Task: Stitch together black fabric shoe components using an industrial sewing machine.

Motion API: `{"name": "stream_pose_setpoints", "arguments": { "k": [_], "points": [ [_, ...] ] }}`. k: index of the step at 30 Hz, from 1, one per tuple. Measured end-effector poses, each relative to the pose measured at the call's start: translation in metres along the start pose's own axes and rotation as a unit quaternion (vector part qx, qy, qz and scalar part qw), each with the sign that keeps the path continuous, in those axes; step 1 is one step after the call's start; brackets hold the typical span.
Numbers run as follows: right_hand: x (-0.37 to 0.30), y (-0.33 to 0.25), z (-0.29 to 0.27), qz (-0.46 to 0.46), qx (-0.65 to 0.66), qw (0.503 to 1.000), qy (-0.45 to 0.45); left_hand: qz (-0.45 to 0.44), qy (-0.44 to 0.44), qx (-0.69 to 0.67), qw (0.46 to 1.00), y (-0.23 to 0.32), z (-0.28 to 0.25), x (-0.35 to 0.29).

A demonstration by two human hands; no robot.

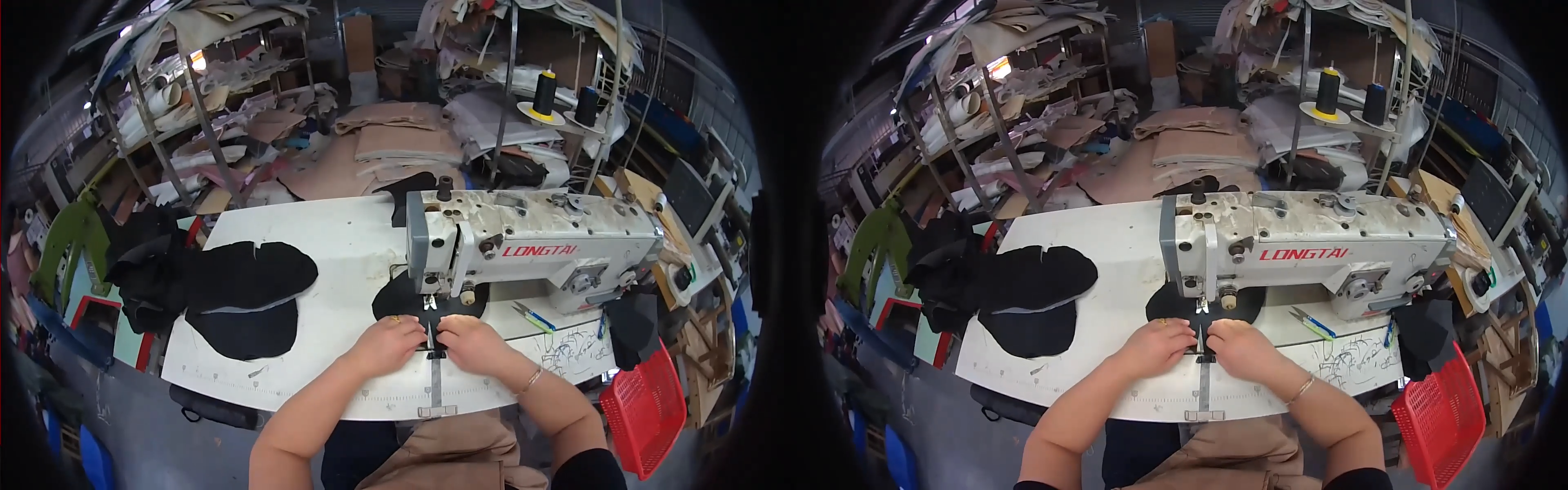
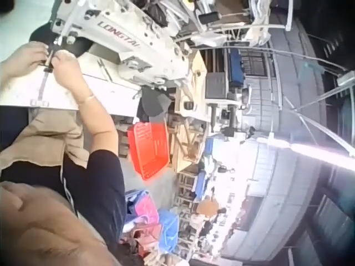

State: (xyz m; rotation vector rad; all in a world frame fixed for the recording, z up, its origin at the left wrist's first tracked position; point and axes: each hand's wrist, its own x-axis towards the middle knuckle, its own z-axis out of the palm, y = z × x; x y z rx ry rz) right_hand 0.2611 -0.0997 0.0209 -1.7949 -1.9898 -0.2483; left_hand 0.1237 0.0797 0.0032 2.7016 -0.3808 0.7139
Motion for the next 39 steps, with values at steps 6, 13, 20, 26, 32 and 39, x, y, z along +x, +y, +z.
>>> {"name": "stream_pose_setpoints", "arguments": {
  "k": [6,13,20,26,32,39],
  "points": [
    [-0.002,0.005,0.003,-0.011,-0.027,0.999,0.016,-0.017,-0.016,0.031,0.999,0.001,0.003,0.002],
    [-0.002,0.008,0.001,0.003,-0.066,0.998,0.006,-0.007,0.032,0.065,0.997,0.001,0.014,0.006],
    [-0.002,0.01,0.005,0.021,-0.077,0.997,-0.02,-0.004,0.026,0.073,0.997,-0.001,0.015,0.006],
    [-0.004,0.012,0.0,-0.007,-0.04,0.999,0.021,-0.028,0.013,0.041,0.999,0.001,0.005,0.002],
    [-0.005,0.015,-0.001,-0.013,-0.027,0.999,0.013,-0.014,-0.018,0.064,0.998,0.001,0.002,0.001],
    [-0.007,0.012,0.003,-0.013,-0.038,0.999,0.019,-0.001,-0.005,0.081,0.997,0.0,0.006,-0.002]
  ]
}}
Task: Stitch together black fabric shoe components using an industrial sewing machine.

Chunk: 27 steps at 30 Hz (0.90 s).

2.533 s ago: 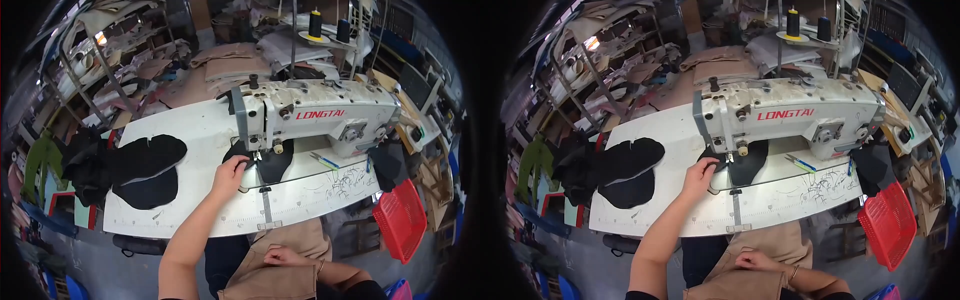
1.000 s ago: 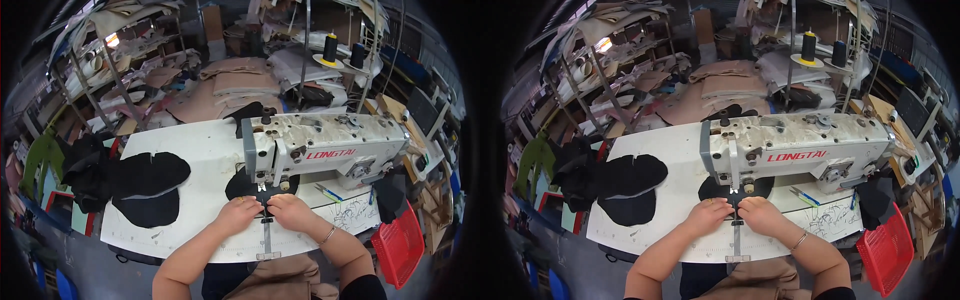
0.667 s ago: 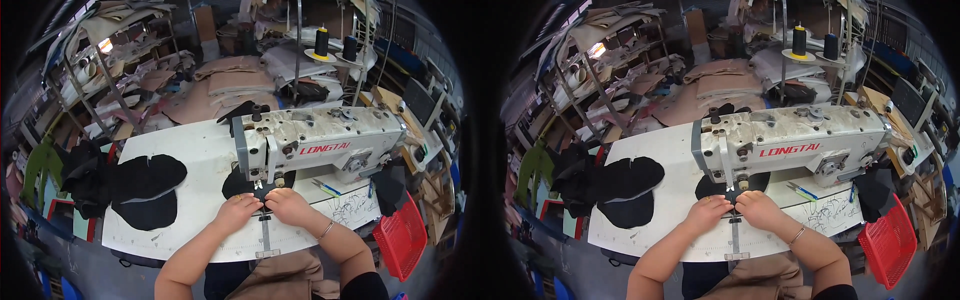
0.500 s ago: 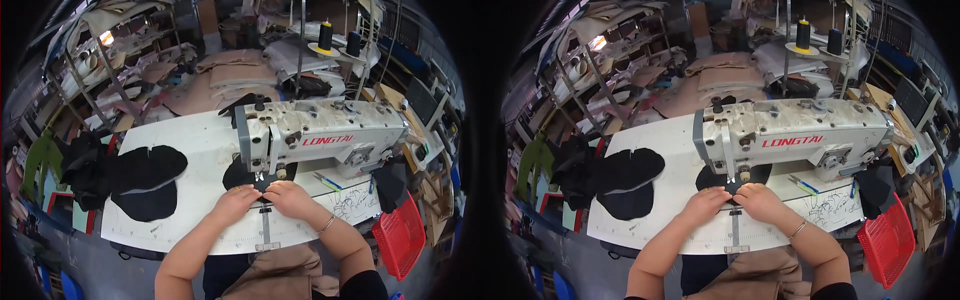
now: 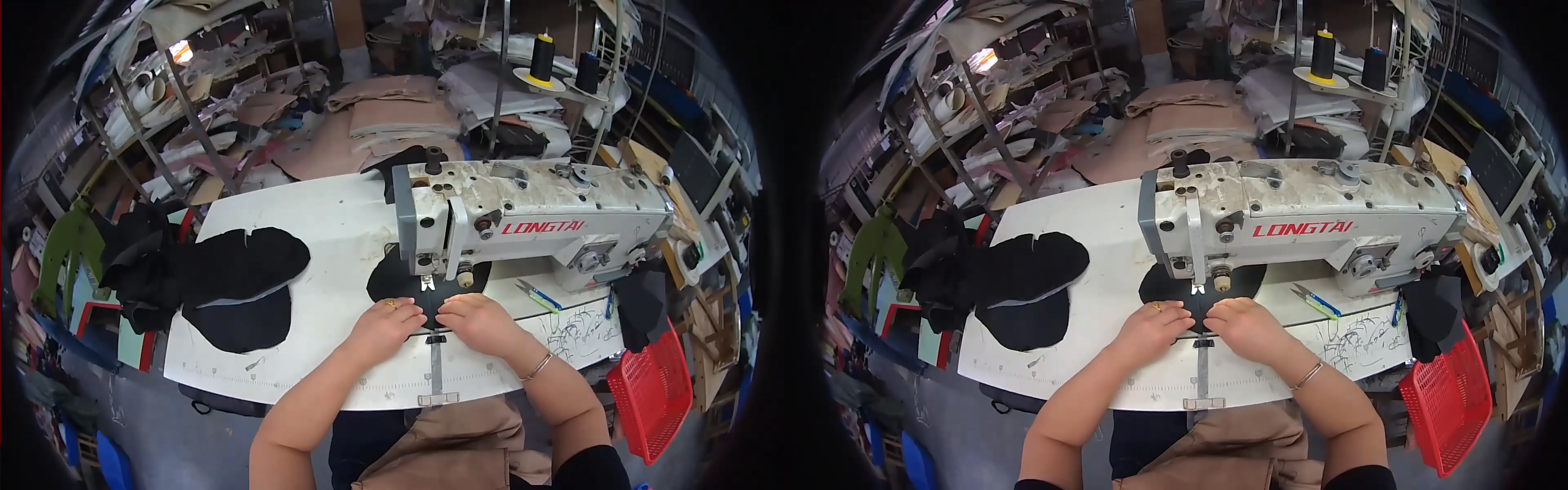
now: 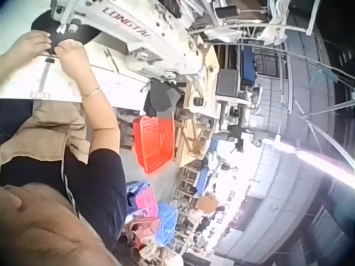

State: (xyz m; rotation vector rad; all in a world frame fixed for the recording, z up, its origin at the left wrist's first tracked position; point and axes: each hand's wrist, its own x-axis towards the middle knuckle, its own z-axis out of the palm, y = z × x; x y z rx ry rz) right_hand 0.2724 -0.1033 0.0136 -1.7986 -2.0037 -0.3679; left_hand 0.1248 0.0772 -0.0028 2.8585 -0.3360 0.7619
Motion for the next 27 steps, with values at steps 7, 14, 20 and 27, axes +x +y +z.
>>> {"name": "stream_pose_setpoints", "arguments": {
  "k": [7,14,20,27],
  "points": [
    [0.006,0.002,0.001,0.003,-0.011,1.0,0.007,0.003,0.01,0.027,1.0,-0.007,-0.001,0.008],
    [0.003,0.006,0.006,0.023,-0.017,0.999,0.022,-0.014,0.023,0.039,0.999,-0.016,0.005,0.01],
    [0.006,0.006,0.005,0.018,-0.033,0.999,0.016,0.04,-0.015,0.078,0.996,-0.02,-0.002,0.014],
    [0.012,0.008,0.007,0.022,-0.119,0.992,0.019,0.027,0.022,0.07,0.997,-0.03,0.006,0.016]
  ]
}}
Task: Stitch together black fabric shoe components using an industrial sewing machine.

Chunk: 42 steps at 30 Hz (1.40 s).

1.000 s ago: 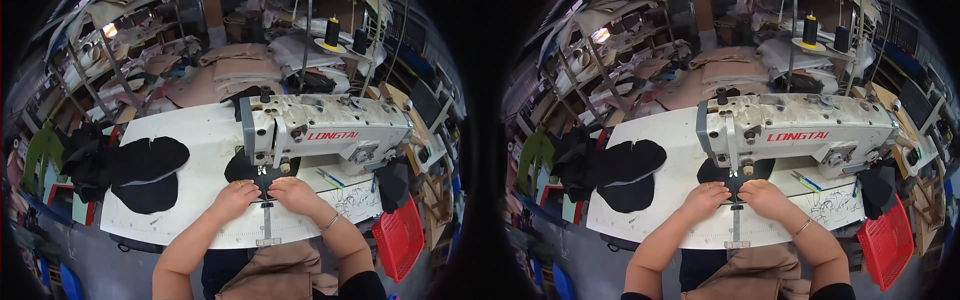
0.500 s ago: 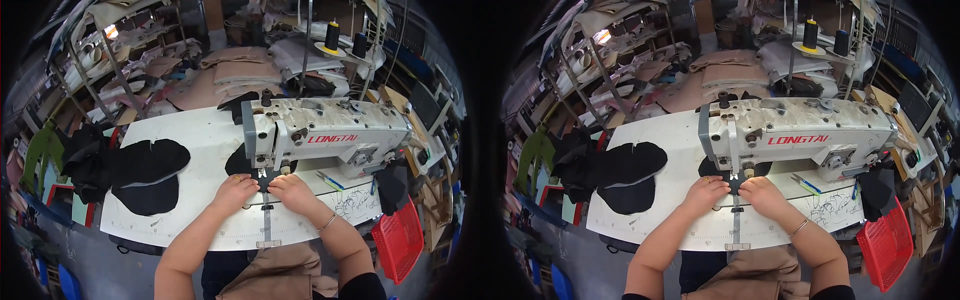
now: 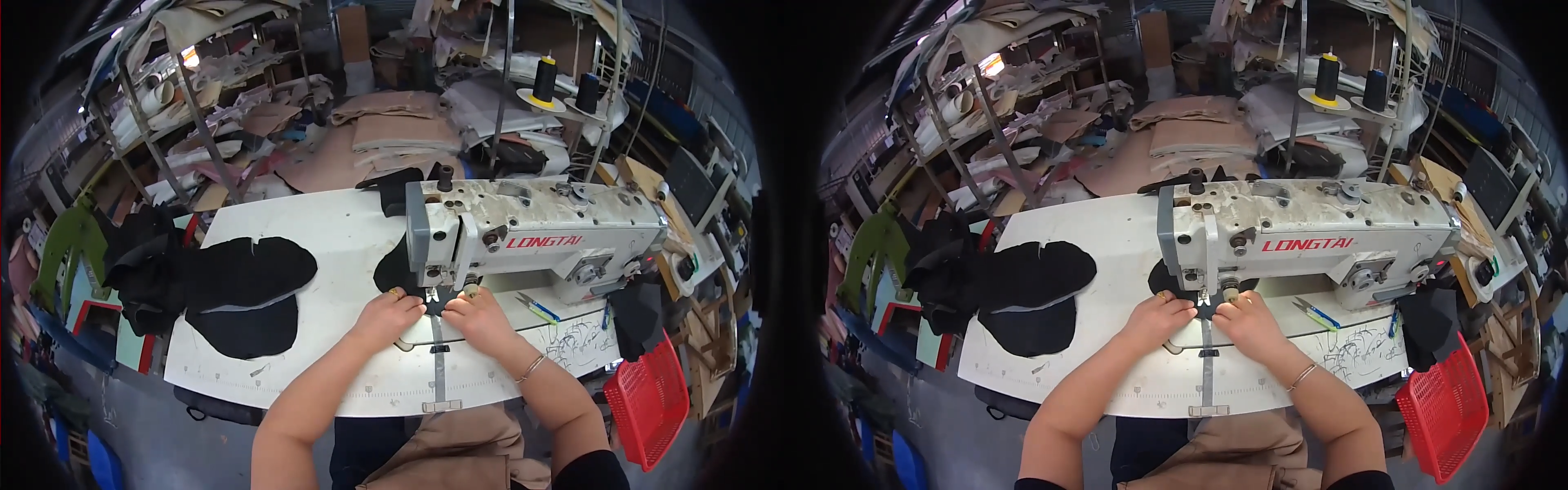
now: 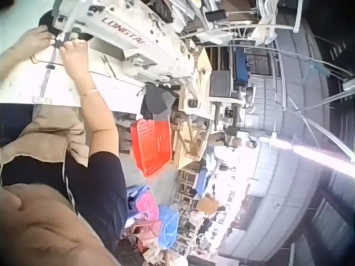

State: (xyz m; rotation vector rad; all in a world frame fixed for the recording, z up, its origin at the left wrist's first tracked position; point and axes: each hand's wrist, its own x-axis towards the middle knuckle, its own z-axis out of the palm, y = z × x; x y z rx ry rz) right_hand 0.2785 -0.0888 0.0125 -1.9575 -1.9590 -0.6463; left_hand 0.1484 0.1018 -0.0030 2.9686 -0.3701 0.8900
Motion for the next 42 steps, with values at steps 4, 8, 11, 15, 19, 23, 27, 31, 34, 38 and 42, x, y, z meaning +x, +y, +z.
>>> {"name": "stream_pose_setpoints", "arguments": {
  "k": [4,8,11,15,19,23,27,31,34,38,42],
  "points": [
    [0.005,0.002,-0.003,0.013,-0.042,0.999,-0.015,-0.015,0.017,0.019,1.0,-0.005,0.008,0.003],
    [0.005,0.003,-0.001,0.042,-0.07,0.994,-0.07,-0.012,0.009,0.024,1.0,-0.013,0.013,0.008],
    [-0.002,0.0,-0.013,0.046,-0.08,0.995,-0.028,-0.016,0.001,0.026,1.0,-0.013,0.014,0.014],
    [-0.041,-0.006,-0.053,0.153,-0.011,0.984,0.091,-0.047,0.02,0.011,0.999,-0.02,0.01,0.0],
    [-0.119,0.041,-0.086,0.333,-0.154,0.907,0.206,-0.06,0.011,-0.023,0.998,-0.014,0.013,0.009],
    [-0.137,0.067,-0.09,0.395,-0.114,0.888,0.205,-0.058,0.007,-0.017,0.998,-0.019,0.017,0.004],
    [-0.134,0.068,-0.094,0.383,-0.094,0.905,0.157,-0.074,0.028,-0.025,0.997,-0.017,0.017,0.005],
    [-0.147,0.069,-0.096,0.466,-0.046,0.878,0.101,-0.084,0.019,-0.016,0.996,-0.013,0.015,0.013],
    [-0.158,0.075,-0.08,0.483,-0.031,0.873,0.06,-0.085,0.012,-0.021,0.996,-0.015,0.021,0.01],
    [-0.14,0.056,-0.085,0.374,-0.083,0.905,0.186,-0.098,-0.008,-0.032,0.995,-0.019,0.016,0.0],
    [-0.188,0.072,-0.092,0.41,-0.142,0.878,0.2,-0.108,0.005,-0.038,0.993,-0.02,0.017,-0.005]
  ]
}}
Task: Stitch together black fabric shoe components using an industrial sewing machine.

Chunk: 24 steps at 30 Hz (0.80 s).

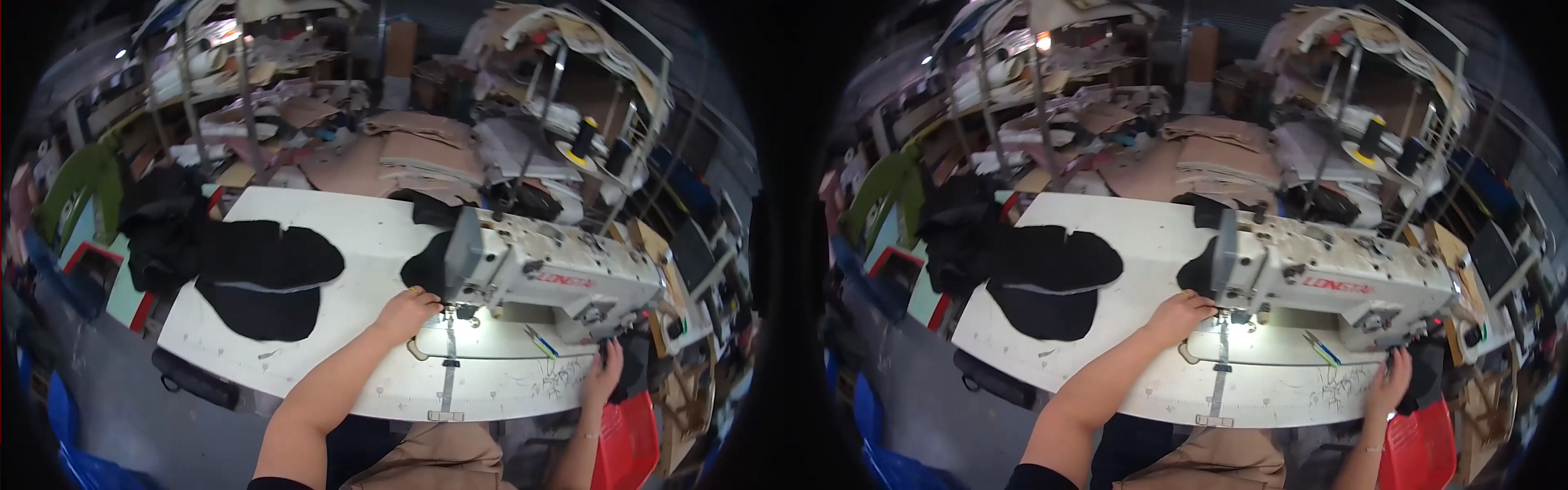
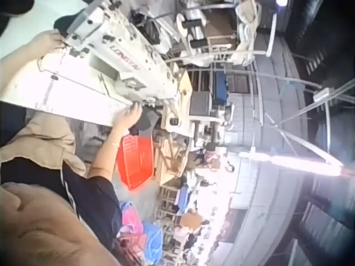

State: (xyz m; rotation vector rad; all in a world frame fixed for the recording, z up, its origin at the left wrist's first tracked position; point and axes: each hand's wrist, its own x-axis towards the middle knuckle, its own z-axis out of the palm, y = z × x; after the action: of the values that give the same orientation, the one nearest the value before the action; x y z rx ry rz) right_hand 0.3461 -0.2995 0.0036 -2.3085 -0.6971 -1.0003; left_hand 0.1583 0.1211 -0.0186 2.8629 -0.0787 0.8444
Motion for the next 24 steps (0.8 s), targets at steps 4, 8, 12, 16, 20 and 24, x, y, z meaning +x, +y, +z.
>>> {"name": "stream_pose_setpoints", "arguments": {
  "k": [4,8,12,16,20,24],
  "points": [
    [-0.012,0.088,-0.015,0.061,-0.239,0.969,-0.014,0.019,-0.023,-0.011,1.0,0.006,0.002,0.013],
    [0.016,0.077,-0.044,0.138,-0.151,0.966,-0.16,0.02,0.002,-0.065,0.998,-0.004,0.012,0.007],
    [0.042,0.067,-0.042,0.123,-0.064,0.975,-0.175,-0.025,0.007,-0.135,0.99,-0.013,-0.006,-0.011],
    [0.032,0.132,-0.057,0.275,-0.076,0.953,-0.098,-0.026,-0.003,-0.174,0.984,0.004,-0.011,0.008],
    [0.03,0.105,-0.067,0.254,0.019,0.961,-0.108,-0.036,-0.005,-0.173,0.984,0.006,-0.013,0.004],
    [0.037,0.087,-0.066,0.165,-0.036,0.983,-0.066,-0.041,0.003,-0.167,0.985,0.007,-0.018,0.001]
  ]
}}
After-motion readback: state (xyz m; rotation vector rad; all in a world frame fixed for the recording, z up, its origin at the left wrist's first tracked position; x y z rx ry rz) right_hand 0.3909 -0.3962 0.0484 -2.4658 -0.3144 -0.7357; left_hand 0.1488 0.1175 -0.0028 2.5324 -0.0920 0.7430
